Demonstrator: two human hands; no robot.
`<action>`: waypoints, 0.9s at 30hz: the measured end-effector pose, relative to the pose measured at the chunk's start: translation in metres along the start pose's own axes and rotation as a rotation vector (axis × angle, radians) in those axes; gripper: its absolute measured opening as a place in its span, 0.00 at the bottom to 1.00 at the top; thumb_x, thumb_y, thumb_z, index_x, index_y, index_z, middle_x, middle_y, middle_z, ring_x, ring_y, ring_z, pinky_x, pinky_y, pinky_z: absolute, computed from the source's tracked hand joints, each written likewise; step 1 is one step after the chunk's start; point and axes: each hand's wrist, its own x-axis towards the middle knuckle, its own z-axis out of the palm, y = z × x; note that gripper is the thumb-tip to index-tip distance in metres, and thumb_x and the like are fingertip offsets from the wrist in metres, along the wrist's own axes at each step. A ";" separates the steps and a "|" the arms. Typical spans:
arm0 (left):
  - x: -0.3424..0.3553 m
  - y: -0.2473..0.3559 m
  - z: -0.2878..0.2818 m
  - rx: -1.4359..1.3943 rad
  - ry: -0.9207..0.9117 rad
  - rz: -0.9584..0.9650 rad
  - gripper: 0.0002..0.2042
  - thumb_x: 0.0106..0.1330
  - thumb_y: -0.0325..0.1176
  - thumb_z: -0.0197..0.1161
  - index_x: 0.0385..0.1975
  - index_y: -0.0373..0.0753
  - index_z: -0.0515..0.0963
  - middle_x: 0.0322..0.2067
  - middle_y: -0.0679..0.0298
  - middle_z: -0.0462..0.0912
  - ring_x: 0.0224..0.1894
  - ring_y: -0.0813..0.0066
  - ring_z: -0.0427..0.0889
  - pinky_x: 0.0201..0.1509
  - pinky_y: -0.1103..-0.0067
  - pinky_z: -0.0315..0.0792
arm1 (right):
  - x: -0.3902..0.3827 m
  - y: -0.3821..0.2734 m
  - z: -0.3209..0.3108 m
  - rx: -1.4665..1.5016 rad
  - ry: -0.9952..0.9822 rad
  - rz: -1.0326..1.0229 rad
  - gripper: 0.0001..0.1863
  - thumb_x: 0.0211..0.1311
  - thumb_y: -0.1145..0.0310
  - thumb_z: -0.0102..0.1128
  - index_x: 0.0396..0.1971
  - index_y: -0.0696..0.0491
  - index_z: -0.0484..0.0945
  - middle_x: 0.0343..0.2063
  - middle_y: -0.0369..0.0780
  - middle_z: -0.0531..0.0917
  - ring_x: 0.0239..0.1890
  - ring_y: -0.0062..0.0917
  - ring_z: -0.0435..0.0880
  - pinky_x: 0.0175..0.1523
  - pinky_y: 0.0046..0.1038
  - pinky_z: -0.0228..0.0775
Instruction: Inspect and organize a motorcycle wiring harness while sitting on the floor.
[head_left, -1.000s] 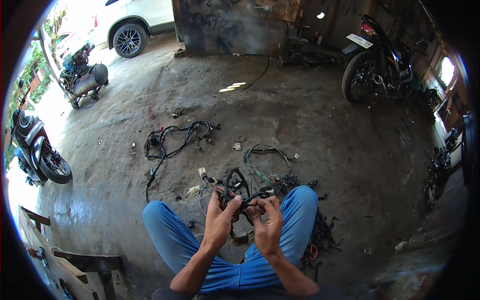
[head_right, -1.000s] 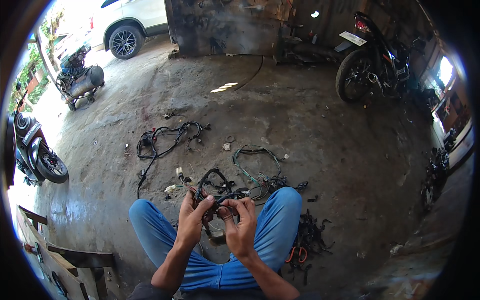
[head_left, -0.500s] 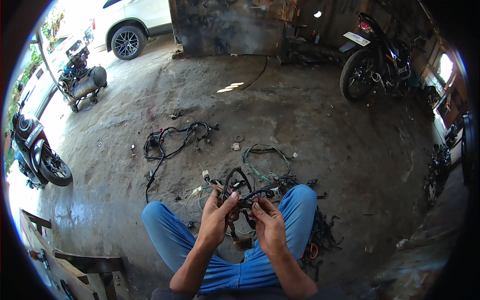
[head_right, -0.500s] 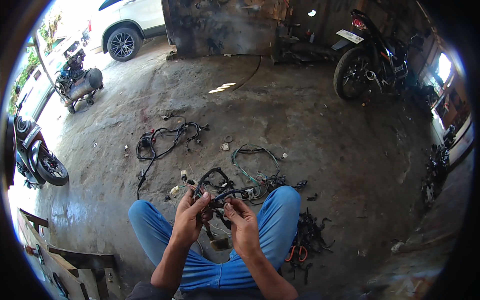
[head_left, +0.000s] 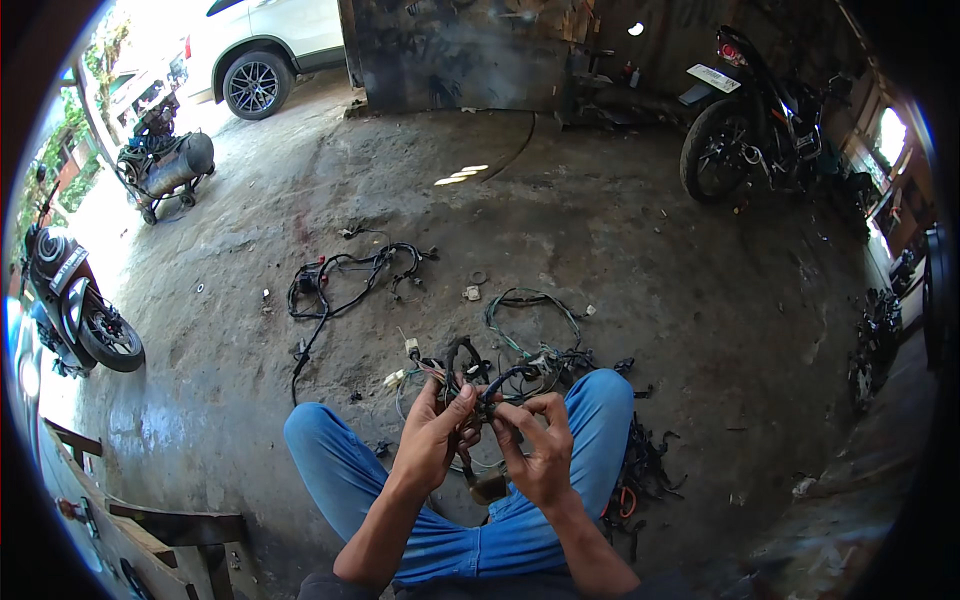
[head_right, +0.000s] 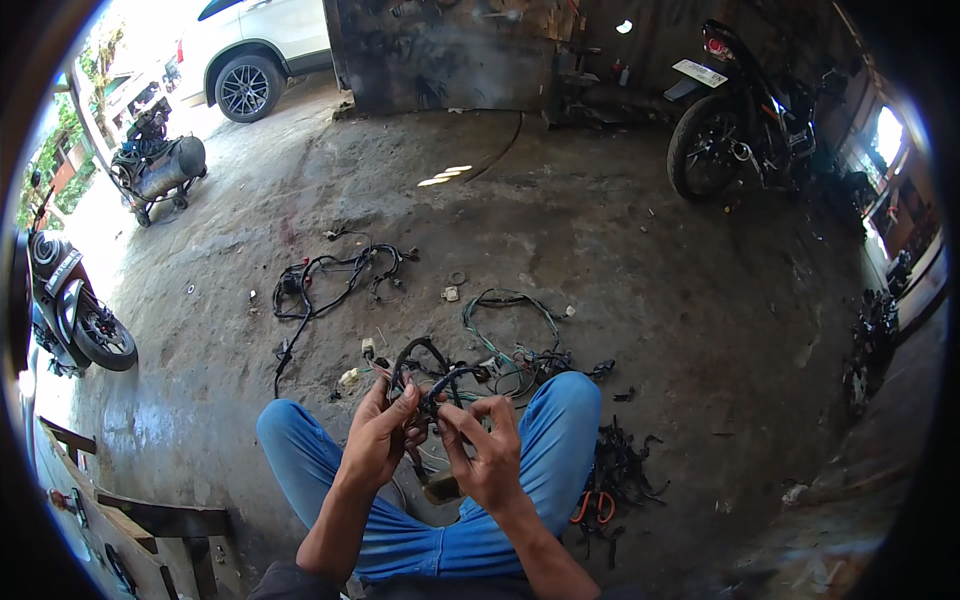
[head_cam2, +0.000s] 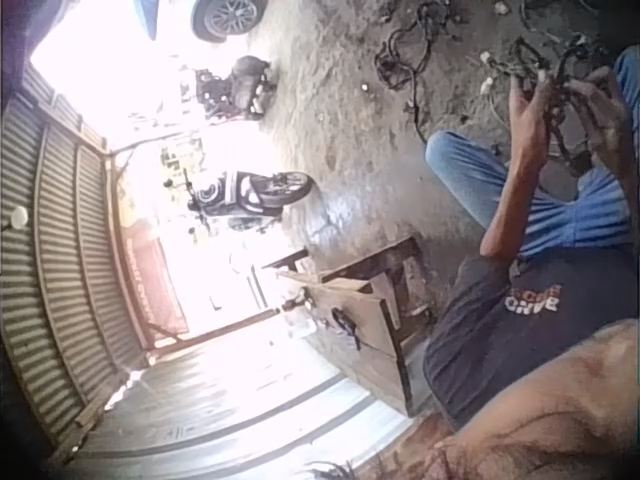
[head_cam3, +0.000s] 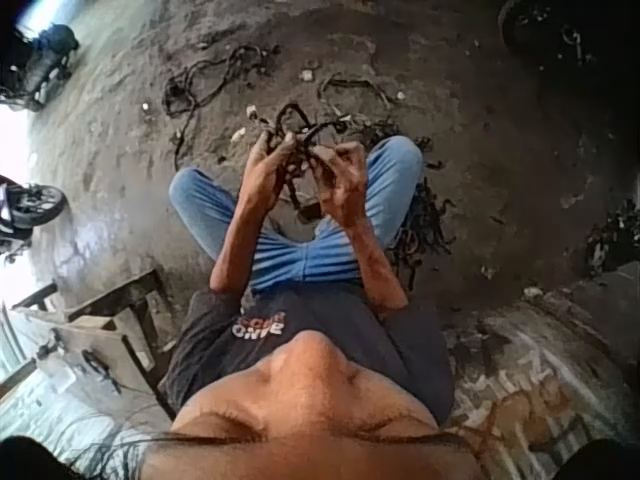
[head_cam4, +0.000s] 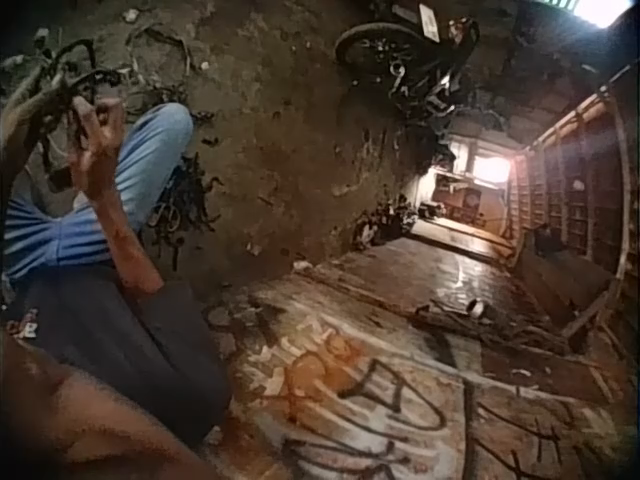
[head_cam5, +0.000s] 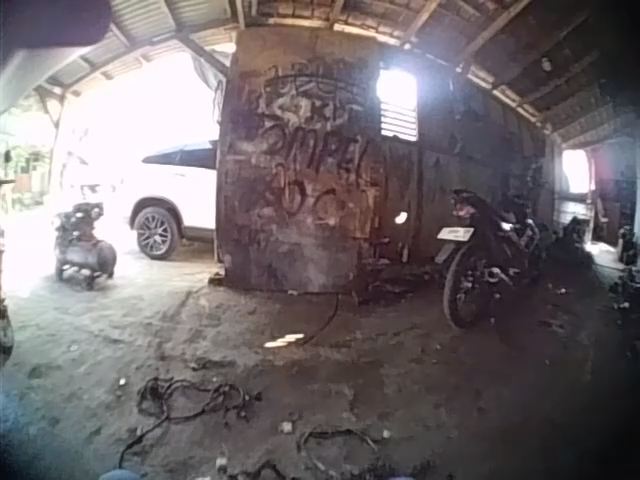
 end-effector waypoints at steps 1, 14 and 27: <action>0.001 -0.001 -0.002 0.019 -0.002 0.014 0.11 0.76 0.34 0.60 0.50 0.39 0.68 0.42 0.57 0.85 0.27 0.85 0.73 0.26 0.86 0.65 | 0.003 -0.002 -0.001 -0.044 0.005 0.005 0.08 0.62 0.75 0.68 0.41 0.55 0.84 0.33 0.38 0.74 0.36 0.25 0.74 0.42 0.26 0.69; -0.002 0.003 -0.001 -0.050 0.001 -0.031 0.10 0.75 0.34 0.61 0.48 0.41 0.68 0.41 0.55 0.85 0.21 0.87 0.69 0.23 0.87 0.63 | 0.011 -0.002 -0.005 0.016 0.019 -0.138 0.07 0.58 0.77 0.69 0.37 0.53 0.85 0.34 0.38 0.73 0.35 0.25 0.75 0.38 0.27 0.70; -0.010 0.009 0.006 0.082 -0.013 0.109 0.12 0.76 0.37 0.61 0.50 0.39 0.70 0.40 0.61 0.83 0.20 0.89 0.66 0.22 0.88 0.60 | 0.026 -0.010 -0.006 0.296 -0.019 0.418 0.08 0.67 0.68 0.68 0.34 0.58 0.88 0.30 0.39 0.80 0.27 0.17 0.77 0.32 0.23 0.68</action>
